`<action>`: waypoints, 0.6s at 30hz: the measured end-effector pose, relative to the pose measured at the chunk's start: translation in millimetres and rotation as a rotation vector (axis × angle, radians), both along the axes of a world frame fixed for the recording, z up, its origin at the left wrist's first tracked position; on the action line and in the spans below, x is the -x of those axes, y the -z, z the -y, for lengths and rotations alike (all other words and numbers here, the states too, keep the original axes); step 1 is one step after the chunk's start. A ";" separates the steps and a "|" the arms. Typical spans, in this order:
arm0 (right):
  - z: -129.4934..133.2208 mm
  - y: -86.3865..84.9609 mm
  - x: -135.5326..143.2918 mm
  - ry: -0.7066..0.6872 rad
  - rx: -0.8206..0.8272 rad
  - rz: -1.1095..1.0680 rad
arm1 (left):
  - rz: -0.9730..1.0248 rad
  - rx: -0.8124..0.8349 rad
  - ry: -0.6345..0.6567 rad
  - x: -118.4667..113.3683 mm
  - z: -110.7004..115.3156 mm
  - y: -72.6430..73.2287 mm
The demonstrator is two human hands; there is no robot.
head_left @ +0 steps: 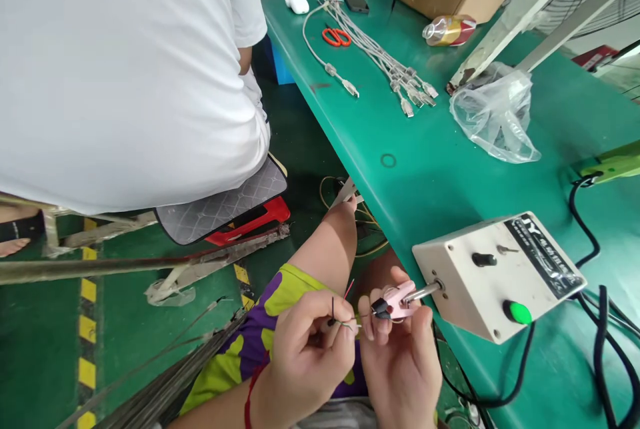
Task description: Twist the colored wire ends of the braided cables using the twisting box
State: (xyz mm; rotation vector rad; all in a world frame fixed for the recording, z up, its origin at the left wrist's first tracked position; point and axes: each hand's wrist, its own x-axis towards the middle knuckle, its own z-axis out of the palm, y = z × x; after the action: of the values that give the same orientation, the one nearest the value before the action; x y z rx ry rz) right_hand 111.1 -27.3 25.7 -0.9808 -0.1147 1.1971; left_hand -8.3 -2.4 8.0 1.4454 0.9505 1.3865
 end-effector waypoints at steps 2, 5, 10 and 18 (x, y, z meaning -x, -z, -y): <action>-4.6 0.3 1.2 -0.018 -0.080 -0.126 | 0.000 0.000 0.006 -0.2 -0.9 1.9; -9.1 3.2 0.1 -0.019 -0.119 -0.198 | -0.001 0.004 0.018 -1.4 -1.6 3.7; -11.1 4.6 -3.3 -0.003 -0.102 -0.181 | 0.018 0.029 0.023 -5.8 -3.5 4.2; -14.3 0.6 -0.9 -0.026 -0.112 -0.183 | 0.026 0.053 0.056 -7.6 -0.2 6.9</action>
State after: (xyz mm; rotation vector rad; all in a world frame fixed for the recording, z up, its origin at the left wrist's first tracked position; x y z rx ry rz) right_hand 112.0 -12.9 25.1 -0.7701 -0.0492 1.2847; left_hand -0.7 -2.2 1.1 1.4011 0.9164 1.3264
